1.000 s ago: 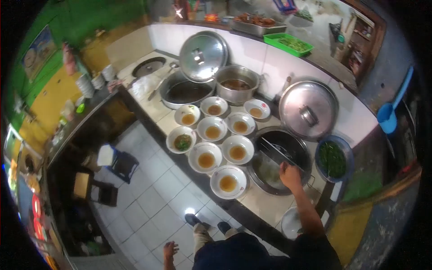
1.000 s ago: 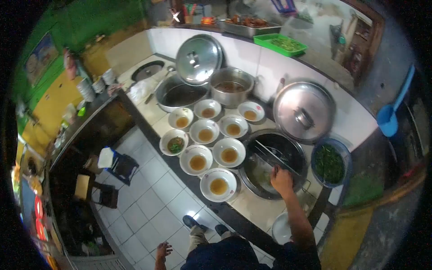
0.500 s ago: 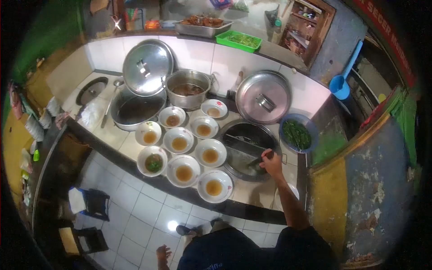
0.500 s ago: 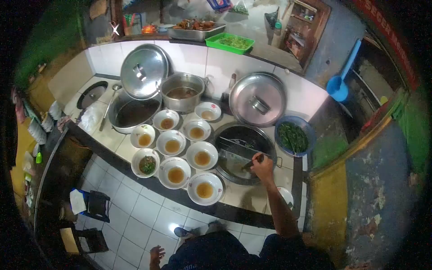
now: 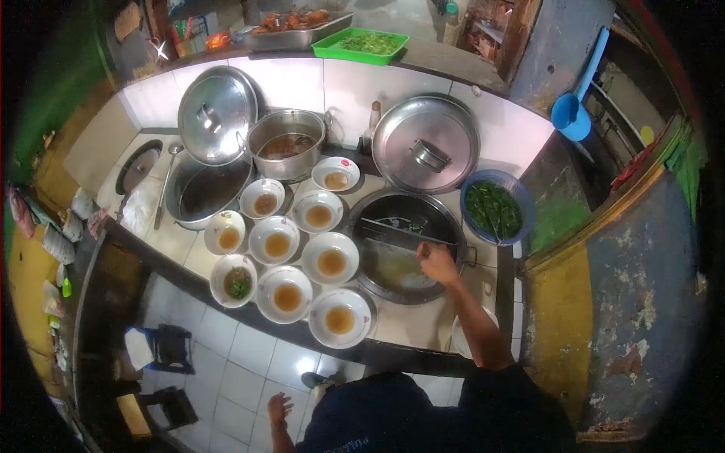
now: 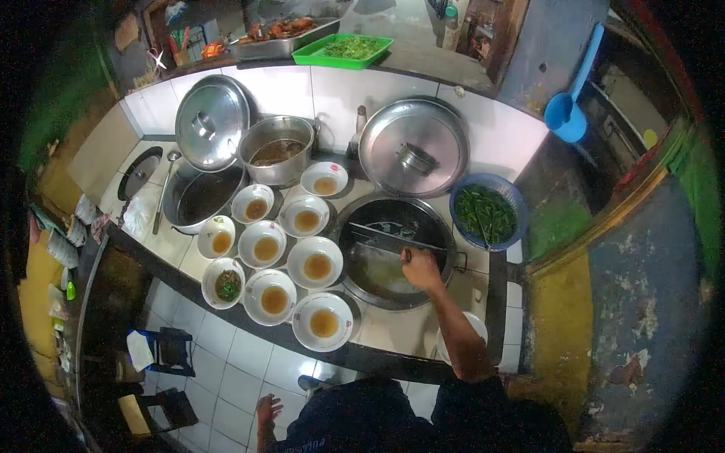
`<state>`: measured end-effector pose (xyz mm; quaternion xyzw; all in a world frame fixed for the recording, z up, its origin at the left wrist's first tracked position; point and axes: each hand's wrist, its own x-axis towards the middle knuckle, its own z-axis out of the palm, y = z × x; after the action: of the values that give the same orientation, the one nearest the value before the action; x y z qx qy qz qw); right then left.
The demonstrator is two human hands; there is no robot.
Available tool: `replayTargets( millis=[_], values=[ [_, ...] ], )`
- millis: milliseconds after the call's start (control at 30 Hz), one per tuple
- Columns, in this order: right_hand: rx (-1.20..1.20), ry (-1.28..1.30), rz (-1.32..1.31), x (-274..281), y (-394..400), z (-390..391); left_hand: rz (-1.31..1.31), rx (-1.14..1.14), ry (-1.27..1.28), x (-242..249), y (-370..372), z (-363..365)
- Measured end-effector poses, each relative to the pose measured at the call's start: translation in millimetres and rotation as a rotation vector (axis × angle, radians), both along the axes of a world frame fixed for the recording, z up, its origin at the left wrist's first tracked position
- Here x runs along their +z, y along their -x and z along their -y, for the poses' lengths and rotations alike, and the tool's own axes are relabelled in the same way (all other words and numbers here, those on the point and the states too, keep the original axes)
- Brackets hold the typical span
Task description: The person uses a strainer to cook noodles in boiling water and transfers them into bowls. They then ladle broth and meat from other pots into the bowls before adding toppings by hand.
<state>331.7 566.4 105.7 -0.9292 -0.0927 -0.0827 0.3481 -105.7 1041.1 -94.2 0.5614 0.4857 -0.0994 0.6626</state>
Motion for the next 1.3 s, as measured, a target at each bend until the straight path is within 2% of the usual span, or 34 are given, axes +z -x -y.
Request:
replayTargets(
  millis=[67,133,233,300,467,533,567,667,800,933,1033,1133,1167,1267,1300],
  values=[
    [-0.020,-0.141,-0.143,1,-10,6,-0.045,0.049,0.050,-12,9,11],
    [-0.031,-0.314,-0.433,28,-11,13,-0.158,0.064,0.052,-15,19,29],
    [-0.041,-0.433,-0.427,15,-16,18,-0.335,0.051,0.073,-15,31,53],
    [-0.198,-0.506,-0.476,1,-17,11,0.076,-0.278,-0.098,-27,60,54],
    [-0.425,-0.857,-0.360,-27,-3,-20,-0.055,-0.032,0.095,3,40,59],
    [-0.480,-1.023,-0.302,-36,5,-30,-0.163,-0.056,0.042,13,17,54],
    [-0.501,-1.055,-0.354,-41,7,-30,-0.215,-0.067,0.015,18,9,52],
    [-0.467,-1.277,-0.330,-43,28,-24,-0.128,-0.079,0.012,11,-7,34],
    [-0.445,-1.325,-0.341,1,65,-5,-0.093,-0.074,-0.042,24,-28,30],
    [-0.432,-1.322,-0.353,39,99,12,-0.122,-0.109,-0.015,12,-27,30],
    [-0.424,-1.351,-0.374,58,118,25,-0.007,-0.183,0.027,1,-17,32],
    [-0.359,-1.390,-0.392,62,126,45,-0.233,-0.128,0.047,-1,-27,32],
    [-0.328,-1.403,-0.400,62,127,47,-0.236,-0.130,0.067,2,-27,30],
    [-0.266,-1.283,-0.316,86,127,36,-0.181,-0.152,0.035,5,-28,30],
    [-0.169,-1.167,-0.225,90,127,24,-0.189,-0.156,0.037,3,-29,29]
  ],
)
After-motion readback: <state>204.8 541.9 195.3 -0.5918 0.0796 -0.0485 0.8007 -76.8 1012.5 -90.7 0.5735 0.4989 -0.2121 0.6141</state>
